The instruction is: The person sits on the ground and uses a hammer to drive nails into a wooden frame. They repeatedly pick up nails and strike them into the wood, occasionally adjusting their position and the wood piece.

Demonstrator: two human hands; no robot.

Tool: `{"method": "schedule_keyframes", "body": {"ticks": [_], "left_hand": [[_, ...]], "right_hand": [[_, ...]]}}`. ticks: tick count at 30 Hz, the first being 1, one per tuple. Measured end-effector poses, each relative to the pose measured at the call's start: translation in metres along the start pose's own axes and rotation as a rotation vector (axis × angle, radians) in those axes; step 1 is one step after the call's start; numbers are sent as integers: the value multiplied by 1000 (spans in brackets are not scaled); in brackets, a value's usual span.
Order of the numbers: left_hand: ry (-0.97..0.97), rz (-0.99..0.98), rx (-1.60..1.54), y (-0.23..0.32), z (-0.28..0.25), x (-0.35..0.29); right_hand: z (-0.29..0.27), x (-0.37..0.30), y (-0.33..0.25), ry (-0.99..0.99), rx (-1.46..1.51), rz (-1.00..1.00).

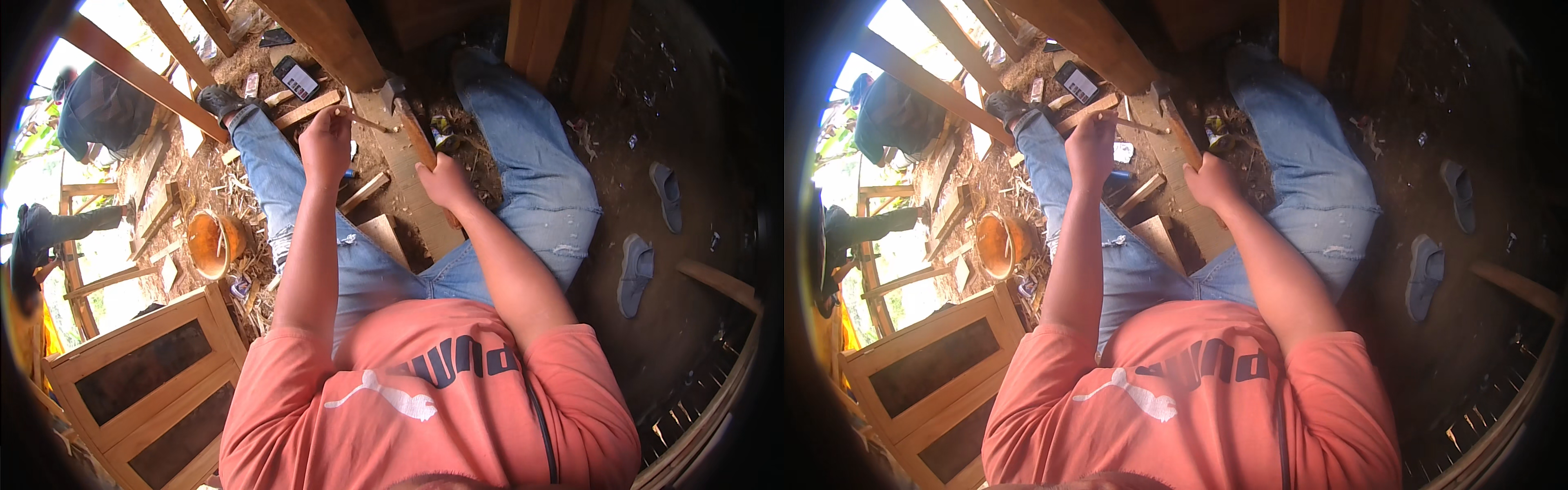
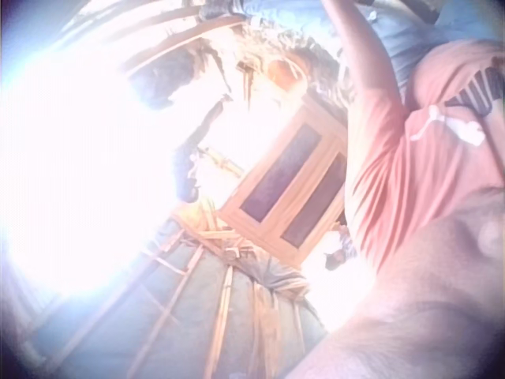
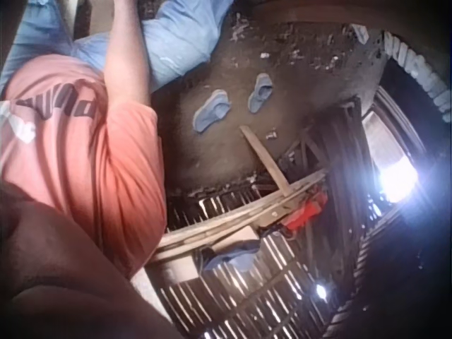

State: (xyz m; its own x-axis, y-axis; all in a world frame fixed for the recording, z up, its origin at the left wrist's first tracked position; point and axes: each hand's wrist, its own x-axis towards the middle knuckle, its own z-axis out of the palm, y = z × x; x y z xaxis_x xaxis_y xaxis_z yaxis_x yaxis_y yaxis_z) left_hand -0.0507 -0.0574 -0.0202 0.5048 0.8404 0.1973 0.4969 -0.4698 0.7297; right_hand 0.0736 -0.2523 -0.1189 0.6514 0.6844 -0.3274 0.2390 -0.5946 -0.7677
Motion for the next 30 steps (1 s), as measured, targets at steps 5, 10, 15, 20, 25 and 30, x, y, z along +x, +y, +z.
{"method": "schedule_keyframes", "body": {"ticks": [5,10,15,20,25,30], "left_hand": [[-48,15,-88,-3,1,1],[-96,125,-84,-3,9,10],[-156,139,21,3,6,19],[-158,215,122,0,7,25],[-155,196,77,-7,6,21],[-159,197,45,-4,7,21]], "right_hand": [[-12,-6,-8,-25,22,24],[2,-1,6,-91,0,10],[-12,-4,-15,-68,98,-9],[10,-5,16,-78,-77,4],[-9,-5,-14,-71,61,-8],[3,-13,-3,-135,-60,46]]}}
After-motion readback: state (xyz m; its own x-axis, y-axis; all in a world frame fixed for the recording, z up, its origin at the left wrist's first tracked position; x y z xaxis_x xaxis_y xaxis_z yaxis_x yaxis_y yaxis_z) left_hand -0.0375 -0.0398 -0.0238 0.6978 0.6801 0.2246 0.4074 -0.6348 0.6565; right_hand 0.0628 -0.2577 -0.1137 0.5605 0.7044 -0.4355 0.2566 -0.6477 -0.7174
